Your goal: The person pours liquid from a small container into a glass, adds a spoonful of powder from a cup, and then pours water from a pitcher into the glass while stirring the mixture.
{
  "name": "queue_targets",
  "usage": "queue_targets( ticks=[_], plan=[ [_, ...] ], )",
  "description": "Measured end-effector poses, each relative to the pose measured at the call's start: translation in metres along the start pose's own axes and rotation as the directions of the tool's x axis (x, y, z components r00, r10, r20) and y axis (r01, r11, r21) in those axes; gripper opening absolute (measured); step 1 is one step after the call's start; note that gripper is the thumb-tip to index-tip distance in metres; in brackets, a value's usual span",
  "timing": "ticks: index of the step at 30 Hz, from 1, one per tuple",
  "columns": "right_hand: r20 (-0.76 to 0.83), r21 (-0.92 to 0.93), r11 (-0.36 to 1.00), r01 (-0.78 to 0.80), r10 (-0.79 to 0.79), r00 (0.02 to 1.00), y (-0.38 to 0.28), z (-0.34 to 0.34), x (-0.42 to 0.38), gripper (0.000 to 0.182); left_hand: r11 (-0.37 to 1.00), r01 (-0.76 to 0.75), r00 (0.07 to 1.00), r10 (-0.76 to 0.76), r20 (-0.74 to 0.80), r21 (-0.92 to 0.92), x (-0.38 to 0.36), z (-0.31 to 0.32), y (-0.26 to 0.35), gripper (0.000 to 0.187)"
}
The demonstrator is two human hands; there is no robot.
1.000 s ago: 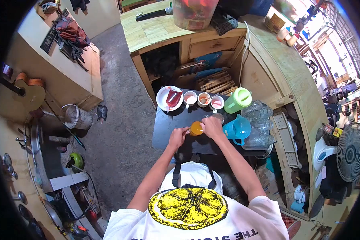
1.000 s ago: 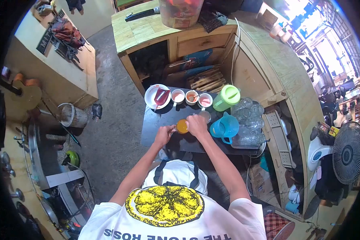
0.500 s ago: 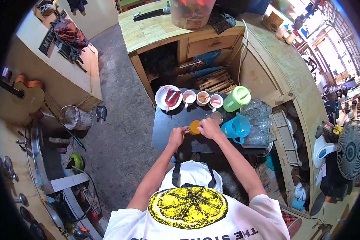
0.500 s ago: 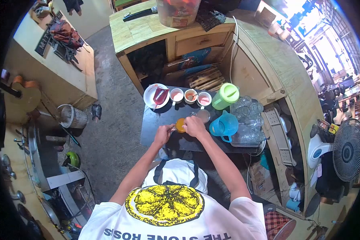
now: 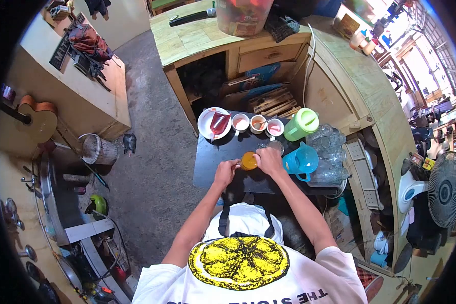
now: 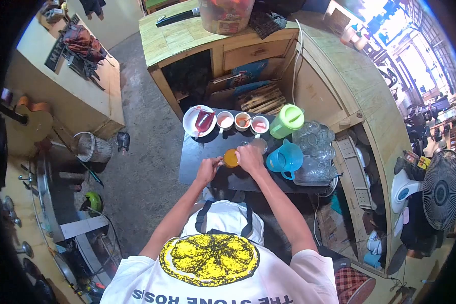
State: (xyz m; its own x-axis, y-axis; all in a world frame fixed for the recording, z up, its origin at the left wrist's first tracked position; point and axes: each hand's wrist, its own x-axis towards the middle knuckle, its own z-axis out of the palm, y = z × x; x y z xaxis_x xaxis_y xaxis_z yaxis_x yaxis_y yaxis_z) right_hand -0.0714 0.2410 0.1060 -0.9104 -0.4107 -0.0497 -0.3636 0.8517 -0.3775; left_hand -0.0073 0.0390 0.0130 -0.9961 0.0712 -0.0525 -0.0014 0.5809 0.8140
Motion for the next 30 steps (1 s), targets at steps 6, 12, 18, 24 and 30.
queue_targets(
  ticks=[6,12,18,24,30],
  plan=[
    [0.066,0.063,0.992,0.107,-0.111,0.992,0.012,0.010,-0.006,0.023,0.999,0.049,0.999,-0.049,0.014,-0.017,0.000,0.000,-0.001,0.026],
    [0.007,0.015,1.000,-0.012,0.012,1.000,0.002,-0.002,-0.005,0.023,0.998,0.060,0.998,-0.059,0.013,-0.012,0.000,0.003,-0.006,0.026],
    [0.112,0.188,0.982,0.002,-0.024,0.993,0.004,0.001,-0.003,0.022,0.999,0.045,0.999,-0.044,0.016,-0.005,-0.001,-0.004,0.007,0.026],
    [0.025,-0.005,1.000,-0.006,0.006,1.000,0.003,-0.004,-0.004,0.021,0.998,0.059,0.997,-0.059,0.040,-0.018,0.000,-0.002,0.004,0.027],
    [0.068,0.095,0.995,-0.001,-0.006,0.998,0.004,-0.001,-0.002,0.024,0.997,0.057,0.998,-0.057,0.013,-0.047,0.001,0.002,-0.002,0.025]
  ],
)
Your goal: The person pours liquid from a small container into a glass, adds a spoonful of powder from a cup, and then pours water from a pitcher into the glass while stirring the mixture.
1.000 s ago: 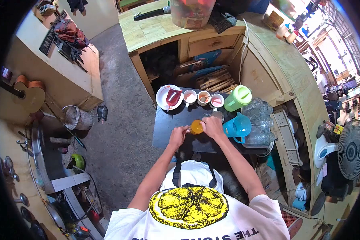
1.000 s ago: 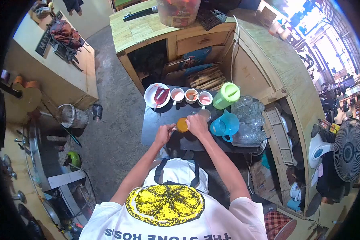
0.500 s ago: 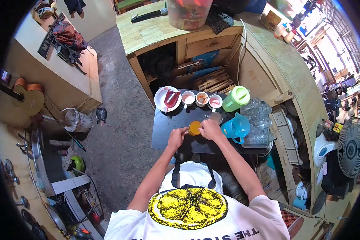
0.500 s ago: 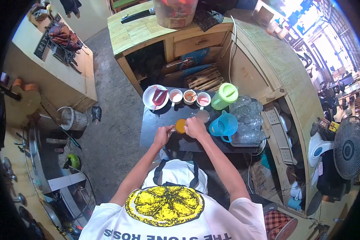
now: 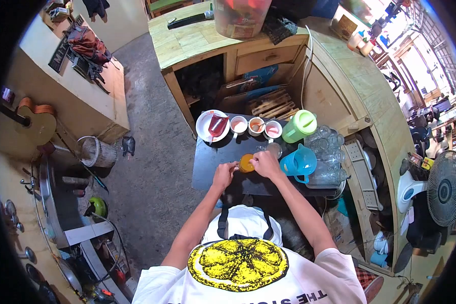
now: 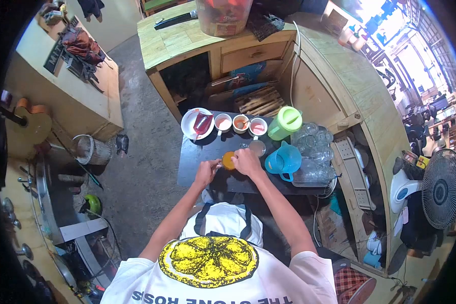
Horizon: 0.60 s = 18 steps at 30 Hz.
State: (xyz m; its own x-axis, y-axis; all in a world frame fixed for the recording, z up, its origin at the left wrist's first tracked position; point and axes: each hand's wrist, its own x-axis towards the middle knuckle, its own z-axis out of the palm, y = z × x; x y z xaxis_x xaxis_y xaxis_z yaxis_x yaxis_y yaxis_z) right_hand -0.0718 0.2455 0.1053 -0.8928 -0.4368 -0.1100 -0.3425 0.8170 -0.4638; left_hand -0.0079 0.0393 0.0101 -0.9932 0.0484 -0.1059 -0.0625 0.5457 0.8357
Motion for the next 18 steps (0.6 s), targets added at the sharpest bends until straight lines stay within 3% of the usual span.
queue_targets(
  ticks=[4,7,8,10,13,16,18],
  plan=[
    [-0.039,-0.118,0.991,-0.059,0.054,0.998,0.0006,-0.0043,0.0026,0.024,1.000,0.010,1.000,-0.009,-0.009,0.009,-0.0010,-0.0004,0.0029,0.024],
    [0.102,-0.144,0.989,-0.007,0.022,0.995,0.0019,-0.0036,0.0021,0.024,1.000,0.013,1.000,-0.013,-0.002,0.004,-0.0018,-0.0021,0.0074,0.024],
    [0.095,-0.073,0.997,0.001,0.006,0.995,0.0018,-0.0023,0.0027,0.023,1.000,0.013,1.000,-0.013,-0.001,0.003,-0.0019,-0.0027,0.0071,0.025],
    [0.080,0.068,0.997,0.022,-0.027,0.996,-0.0004,-0.0019,0.0044,0.023,1.000,0.004,1.000,-0.004,-0.001,0.023,-0.0011,-0.0027,0.0056,0.025],
    [-0.085,-0.077,0.997,-0.019,0.012,0.996,-0.0045,-0.0052,0.0049,0.023,0.999,0.007,1.000,-0.007,0.008,0.054,-0.0004,-0.0019,0.0038,0.025],
    [-0.014,-0.188,0.982,-0.020,0.017,1.000,-0.0004,-0.0047,0.0031,0.024,0.999,0.000,1.000,-0.001,0.001,0.050,-0.0016,-0.0015,0.0046,0.025],
    [0.086,-0.162,0.986,0.047,-0.033,0.996,0.0002,-0.0039,0.0017,0.024,0.999,-0.003,1.000,0.003,-0.002,0.041,-0.0005,-0.0004,0.0028,0.025]
  ],
)
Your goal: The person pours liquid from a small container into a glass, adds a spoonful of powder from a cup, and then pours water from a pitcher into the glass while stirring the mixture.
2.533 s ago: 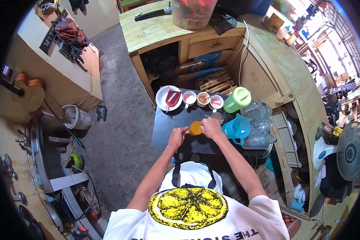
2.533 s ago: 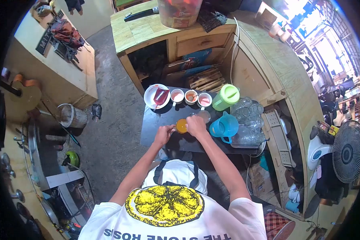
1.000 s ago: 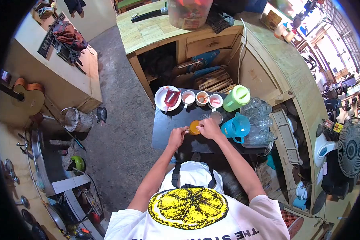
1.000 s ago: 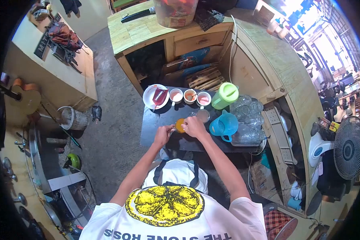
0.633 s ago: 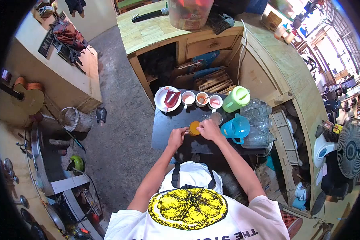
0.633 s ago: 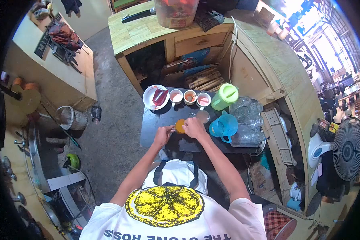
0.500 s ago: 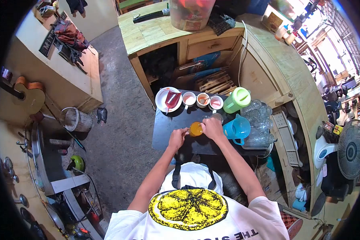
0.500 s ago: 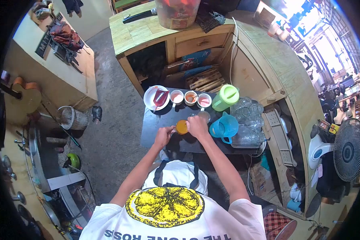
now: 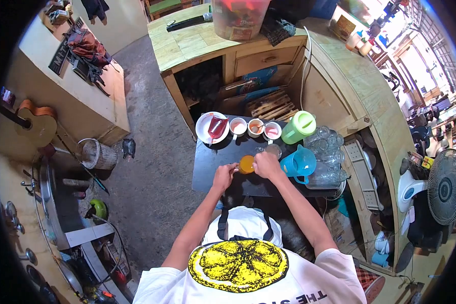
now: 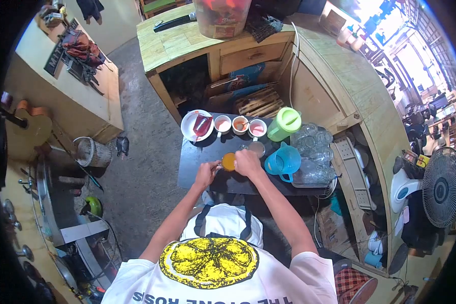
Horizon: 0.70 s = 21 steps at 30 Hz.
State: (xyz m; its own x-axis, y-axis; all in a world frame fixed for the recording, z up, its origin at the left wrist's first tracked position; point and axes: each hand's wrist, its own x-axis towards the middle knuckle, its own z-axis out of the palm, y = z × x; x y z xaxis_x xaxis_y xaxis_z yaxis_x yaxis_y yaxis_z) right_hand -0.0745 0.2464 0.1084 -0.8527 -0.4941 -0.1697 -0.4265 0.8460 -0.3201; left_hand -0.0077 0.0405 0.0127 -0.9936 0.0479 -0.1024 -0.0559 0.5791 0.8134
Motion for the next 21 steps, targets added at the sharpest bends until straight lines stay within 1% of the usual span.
queue_targets(
  ticks=[1,4,7,10,13,16,19,21],
  plan=[
    [0.046,0.013,0.999,0.034,-0.034,0.998,0.000,0.002,-0.001,0.024,1.000,0.004,1.000,-0.004,0.004,-0.002,0.000,0.000,0.000,0.025],
    [-0.085,0.124,0.989,0.083,-0.073,0.994,-0.005,0.008,-0.001,0.022,1.000,0.003,1.000,-0.003,0.005,-0.008,0.000,-0.001,0.002,0.024],
    [-0.204,0.079,0.997,0.026,-0.009,0.979,-0.004,0.007,0.000,0.023,1.000,-0.014,1.000,0.014,0.000,-0.009,0.000,-0.002,0.003,0.025],
    [-0.033,-0.044,0.999,-0.005,0.003,0.999,0.002,0.003,-0.003,0.024,1.000,-0.028,1.000,0.028,-0.006,0.003,-0.001,-0.001,0.001,0.026],
    [-0.026,0.077,0.995,0.059,-0.057,0.998,0.003,0.005,-0.004,0.022,0.999,-0.032,0.999,0.032,-0.006,0.002,-0.001,0.001,-0.002,0.026],
    [-0.153,0.129,0.991,0.020,0.000,0.988,0.001,0.004,0.000,0.020,1.000,-0.022,1.000,0.022,0.002,0.012,-0.002,-0.003,0.003,0.027],
    [-0.121,0.057,0.998,-0.037,0.044,0.992,0.002,-0.001,-0.001,0.020,1.000,-0.003,1.000,0.003,0.015,0.022,-0.002,-0.004,0.005,0.027],
    [-0.030,0.026,1.000,0.003,-0.002,1.000,0.006,0.006,0.000,0.020,1.000,0.005,1.000,-0.005,0.011,0.013,-0.001,-0.002,0.002,0.026]
  ],
)
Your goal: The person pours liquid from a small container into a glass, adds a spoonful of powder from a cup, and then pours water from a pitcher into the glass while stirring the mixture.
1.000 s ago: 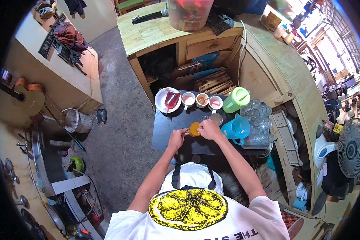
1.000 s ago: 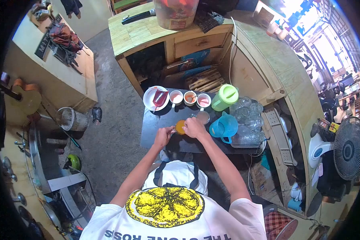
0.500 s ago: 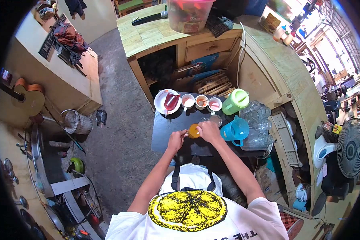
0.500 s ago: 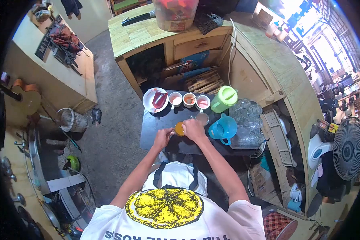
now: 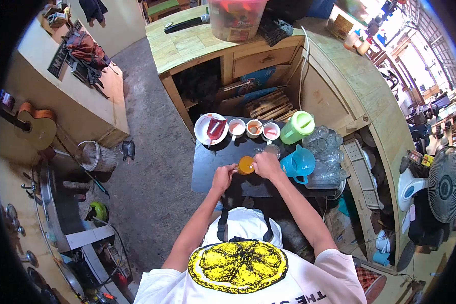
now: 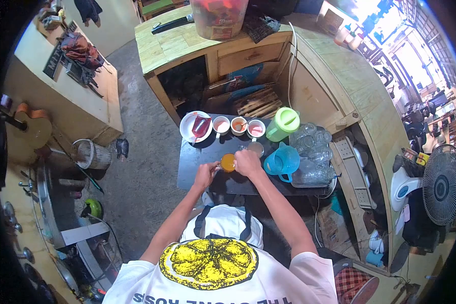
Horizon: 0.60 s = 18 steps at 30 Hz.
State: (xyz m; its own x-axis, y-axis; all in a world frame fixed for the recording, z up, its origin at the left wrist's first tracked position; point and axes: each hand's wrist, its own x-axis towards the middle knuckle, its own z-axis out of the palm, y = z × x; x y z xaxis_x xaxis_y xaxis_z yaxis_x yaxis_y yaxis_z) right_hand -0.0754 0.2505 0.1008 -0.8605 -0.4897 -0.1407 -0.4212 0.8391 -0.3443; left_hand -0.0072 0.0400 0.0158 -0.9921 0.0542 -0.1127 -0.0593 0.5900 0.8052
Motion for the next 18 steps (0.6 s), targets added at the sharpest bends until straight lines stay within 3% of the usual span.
queue_targets(
  ticks=[4,7,10,13,16,18],
  plan=[
    [0.001,0.146,0.986,0.083,-0.084,0.996,-0.006,-0.001,-0.004,0.021,0.999,-0.012,1.000,0.011,-0.014,-0.038,0.000,0.002,0.000,0.026],
    [-0.127,0.126,0.992,-0.016,0.032,0.991,-0.013,-0.004,-0.003,0.021,0.999,-0.006,1.000,0.005,-0.021,-0.041,0.000,0.000,0.001,0.026],
    [-0.059,0.012,1.000,-0.024,0.025,0.998,-0.006,0.002,-0.002,0.022,0.999,-0.002,1.000,0.001,-0.024,-0.033,-0.001,0.002,-0.001,0.026],
    [-0.007,0.092,0.994,0.062,-0.061,0.998,-0.002,0.000,-0.006,0.020,1.000,0.002,1.000,-0.002,-0.016,-0.020,-0.001,0.002,0.001,0.026],
    [-0.105,0.159,0.987,-0.005,0.022,0.994,-0.008,-0.004,-0.004,0.022,1.000,0.015,1.000,-0.015,-0.004,-0.018,-0.002,-0.001,0.003,0.026],
    [-0.132,0.070,0.997,-0.014,0.023,0.991,-0.008,-0.009,-0.002,0.021,0.999,0.033,0.999,-0.032,0.006,-0.019,-0.001,-0.001,0.004,0.026]
  ],
)
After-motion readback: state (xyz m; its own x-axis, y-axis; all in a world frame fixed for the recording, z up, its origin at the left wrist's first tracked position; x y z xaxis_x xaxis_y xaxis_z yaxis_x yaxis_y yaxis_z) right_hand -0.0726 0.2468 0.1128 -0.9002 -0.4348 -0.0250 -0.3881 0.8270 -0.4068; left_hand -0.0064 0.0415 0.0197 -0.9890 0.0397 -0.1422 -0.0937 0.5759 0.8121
